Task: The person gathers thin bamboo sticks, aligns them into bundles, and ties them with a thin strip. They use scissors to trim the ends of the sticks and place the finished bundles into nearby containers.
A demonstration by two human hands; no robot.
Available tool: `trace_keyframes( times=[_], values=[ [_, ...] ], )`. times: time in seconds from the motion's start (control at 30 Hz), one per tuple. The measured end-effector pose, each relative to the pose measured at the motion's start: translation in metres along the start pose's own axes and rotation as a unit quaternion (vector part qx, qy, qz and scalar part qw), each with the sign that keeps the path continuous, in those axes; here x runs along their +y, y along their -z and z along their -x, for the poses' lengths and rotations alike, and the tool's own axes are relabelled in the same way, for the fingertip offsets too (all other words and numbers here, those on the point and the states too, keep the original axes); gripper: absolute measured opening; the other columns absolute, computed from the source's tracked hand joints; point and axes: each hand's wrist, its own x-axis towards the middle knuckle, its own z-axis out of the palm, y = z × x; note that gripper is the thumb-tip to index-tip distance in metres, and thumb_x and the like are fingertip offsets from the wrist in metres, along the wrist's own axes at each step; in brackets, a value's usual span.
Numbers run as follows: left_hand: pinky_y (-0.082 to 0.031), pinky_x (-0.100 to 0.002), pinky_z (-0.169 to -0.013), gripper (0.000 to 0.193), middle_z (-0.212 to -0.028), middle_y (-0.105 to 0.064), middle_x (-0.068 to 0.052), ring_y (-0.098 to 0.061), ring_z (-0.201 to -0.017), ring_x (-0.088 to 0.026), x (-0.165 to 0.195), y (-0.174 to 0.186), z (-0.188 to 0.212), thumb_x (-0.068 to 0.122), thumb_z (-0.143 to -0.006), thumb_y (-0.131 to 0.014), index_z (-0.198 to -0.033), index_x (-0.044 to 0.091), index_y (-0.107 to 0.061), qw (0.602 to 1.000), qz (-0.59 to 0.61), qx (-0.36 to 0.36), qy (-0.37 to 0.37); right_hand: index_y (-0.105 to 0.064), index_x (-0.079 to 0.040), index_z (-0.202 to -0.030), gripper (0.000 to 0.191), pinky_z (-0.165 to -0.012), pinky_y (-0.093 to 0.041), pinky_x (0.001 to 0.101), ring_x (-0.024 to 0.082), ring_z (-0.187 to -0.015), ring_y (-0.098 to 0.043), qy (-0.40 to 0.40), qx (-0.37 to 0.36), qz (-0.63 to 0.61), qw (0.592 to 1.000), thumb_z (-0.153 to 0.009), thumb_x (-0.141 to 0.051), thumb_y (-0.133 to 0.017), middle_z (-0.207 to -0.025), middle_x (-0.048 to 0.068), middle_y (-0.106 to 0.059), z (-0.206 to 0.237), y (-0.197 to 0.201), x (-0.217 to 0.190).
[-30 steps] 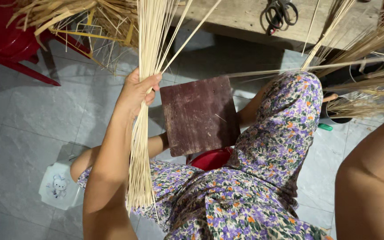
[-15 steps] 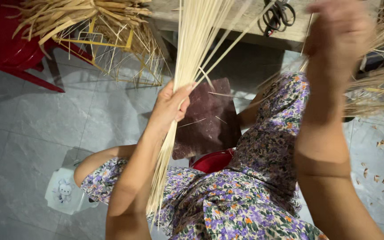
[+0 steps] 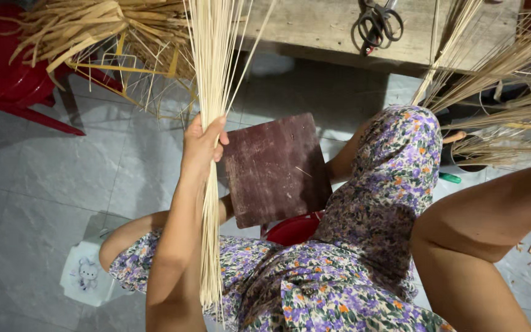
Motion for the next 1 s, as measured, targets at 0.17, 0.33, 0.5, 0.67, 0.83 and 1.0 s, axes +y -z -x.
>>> trace_keyframes(
  times=[0.17, 0.33, 0.5, 0.67, 0.83, 1.0],
  values=[
    [-0.027, -0.02, -0.033, 0.027, -0.058, -0.057, -0.003, -0.039, -0.037, -0.005, 0.0, -0.021, 0.008, 0.034, -0.1, -0.059, -0.117, 0.015, -0.07, 0.998, 0.028, -0.02, 0.042, -0.077, -0.007, -0.12, 0.018, -0.05, -0.036, 0.0249, 0.009, -0.058, -0.048, 0.043, -0.007, 0.012, 0.999, -0.117, -0.015, -0.06, -0.082, 0.002, -0.062, 0.015, -0.03, -0.017],
    [-0.032, -0.021, -0.036, 0.024, -0.067, -0.061, -0.005, -0.05, -0.047, -0.006, 0.004, -0.044, 0.026, 0.024, -0.102, -0.063, -0.118, 0.007, -0.068, 0.997, 0.048, -0.067, 0.012, -0.078, -0.008, -0.121, 0.018, -0.054, -0.038, 0.0262, 0.011, -0.062, -0.051, 0.23, -0.204, 0.022, 0.951, -0.117, -0.013, -0.061, -0.088, 0.003, -0.065, 0.032, -0.126, -0.025],
    [-0.034, -0.021, -0.039, 0.021, -0.077, -0.063, -0.003, -0.047, -0.049, -0.005, 0.021, -0.059, 0.024, 0.017, -0.099, -0.068, -0.115, 0.003, -0.068, 0.992, 0.071, -0.097, -0.036, -0.074, -0.007, -0.122, 0.017, -0.063, -0.042, 0.0315, 0.014, -0.071, -0.052, 0.239, -0.279, 0.046, 0.929, -0.109, -0.01, -0.065, -0.08, 0.006, -0.058, 0.033, -0.19, -0.02],
    [-0.036, -0.021, -0.039, 0.02, -0.079, -0.067, -0.005, -0.049, -0.047, -0.005, 0.058, -0.073, -0.006, 0.012, -0.096, -0.07, -0.114, 0.004, -0.066, 0.992, 0.015, -0.063, -0.107, -0.071, -0.007, -0.127, 0.016, -0.074, -0.049, 0.0295, 0.015, -0.081, -0.058, 0.22, -0.251, 0.063, 0.941, -0.112, -0.009, -0.064, -0.092, 0.008, -0.062, 0.022, -0.194, -0.014],
    [-0.034, -0.02, -0.04, 0.024, -0.08, -0.067, -0.006, -0.047, -0.049, -0.003, 0.053, -0.09, -0.031, 0.009, -0.096, -0.072, -0.118, 0.003, -0.066, 0.982, 0.018, -0.137, -0.126, -0.07, -0.005, -0.128, 0.023, -0.067, -0.047, 0.0227, 0.006, -0.074, -0.055, -0.011, -0.259, -0.04, 0.965, -0.11, -0.017, -0.063, -0.081, -0.003, -0.06, 0.013, -0.199, 0.02],
    [-0.037, -0.019, -0.042, 0.025, -0.089, -0.068, -0.003, -0.056, -0.061, -0.003, 0.004, -0.094, -0.044, 0.01, -0.095, -0.073, -0.119, 0.004, -0.067, 0.974, 0.035, -0.206, -0.083, -0.07, -0.007, -0.124, 0.027, -0.052, -0.034, 0.0199, 0.002, -0.061, -0.046, -0.154, -0.254, -0.202, 0.933, -0.099, -0.02, -0.072, -0.075, -0.008, -0.056, 0.007, -0.207, 0.055]
  ],
)
